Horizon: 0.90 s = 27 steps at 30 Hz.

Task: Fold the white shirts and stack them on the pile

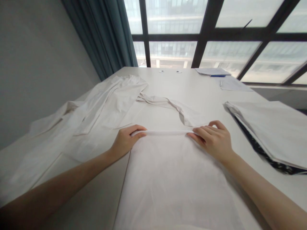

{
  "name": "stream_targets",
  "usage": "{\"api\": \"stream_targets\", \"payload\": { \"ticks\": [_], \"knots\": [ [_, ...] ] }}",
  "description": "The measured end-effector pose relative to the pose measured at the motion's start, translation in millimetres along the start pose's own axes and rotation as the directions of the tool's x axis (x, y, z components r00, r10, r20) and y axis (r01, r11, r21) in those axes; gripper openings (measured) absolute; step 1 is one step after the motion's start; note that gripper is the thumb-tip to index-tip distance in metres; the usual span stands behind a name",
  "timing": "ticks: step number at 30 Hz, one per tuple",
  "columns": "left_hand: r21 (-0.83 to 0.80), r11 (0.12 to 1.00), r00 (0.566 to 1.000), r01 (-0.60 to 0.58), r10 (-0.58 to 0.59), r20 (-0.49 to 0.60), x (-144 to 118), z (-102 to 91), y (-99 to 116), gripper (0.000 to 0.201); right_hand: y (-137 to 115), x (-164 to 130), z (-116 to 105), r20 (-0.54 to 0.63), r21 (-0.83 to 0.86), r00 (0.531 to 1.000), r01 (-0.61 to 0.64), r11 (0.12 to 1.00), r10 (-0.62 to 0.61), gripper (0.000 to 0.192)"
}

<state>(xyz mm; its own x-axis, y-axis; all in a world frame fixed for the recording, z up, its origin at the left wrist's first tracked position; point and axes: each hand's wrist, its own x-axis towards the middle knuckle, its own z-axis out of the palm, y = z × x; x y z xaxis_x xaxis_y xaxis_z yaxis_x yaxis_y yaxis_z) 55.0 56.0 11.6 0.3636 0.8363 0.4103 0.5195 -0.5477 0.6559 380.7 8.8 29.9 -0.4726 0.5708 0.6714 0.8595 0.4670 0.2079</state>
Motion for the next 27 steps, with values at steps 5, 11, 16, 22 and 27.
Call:
{"api": "stream_targets", "payload": {
  "ticks": [5, 11, 16, 22, 27],
  "knots": [
    [-0.163, 0.98, 0.992, 0.116, -0.122, -0.024, 2.2, 0.3, -3.8, 0.014, 6.2, -4.3, 3.4, 0.034, 0.011, 0.996, -0.086, 0.996, 0.086, 0.023],
    [-0.397, 0.901, 0.982, 0.173, -0.189, -0.001, 4.0, 0.2, -7.3, 0.017, 9.1, -8.2, 6.8, 0.031, -0.009, 0.982, -0.187, 0.982, 0.187, 0.032],
    [-0.482, 0.842, 0.965, 0.242, -0.259, 0.032, 4.1, -0.3, -7.5, 0.024, 9.3, -10.0, 9.9, 0.042, 0.002, 0.976, -0.213, 0.977, 0.213, 0.035],
    [-0.535, 0.797, 0.952, 0.279, -0.303, 0.044, 2.8, 0.2, -7.7, 0.031, 11.2, -13.7, 12.5, 0.057, 0.033, 0.965, -0.257, 0.966, 0.255, 0.032],
    [-0.535, 0.802, 0.957, 0.264, -0.287, 0.043, 1.2, -1.2, -5.1, 0.031, 11.0, -16.1, 14.5, 0.064, 0.077, 0.958, -0.283, 0.956, 0.279, 0.03]
  ]
}}
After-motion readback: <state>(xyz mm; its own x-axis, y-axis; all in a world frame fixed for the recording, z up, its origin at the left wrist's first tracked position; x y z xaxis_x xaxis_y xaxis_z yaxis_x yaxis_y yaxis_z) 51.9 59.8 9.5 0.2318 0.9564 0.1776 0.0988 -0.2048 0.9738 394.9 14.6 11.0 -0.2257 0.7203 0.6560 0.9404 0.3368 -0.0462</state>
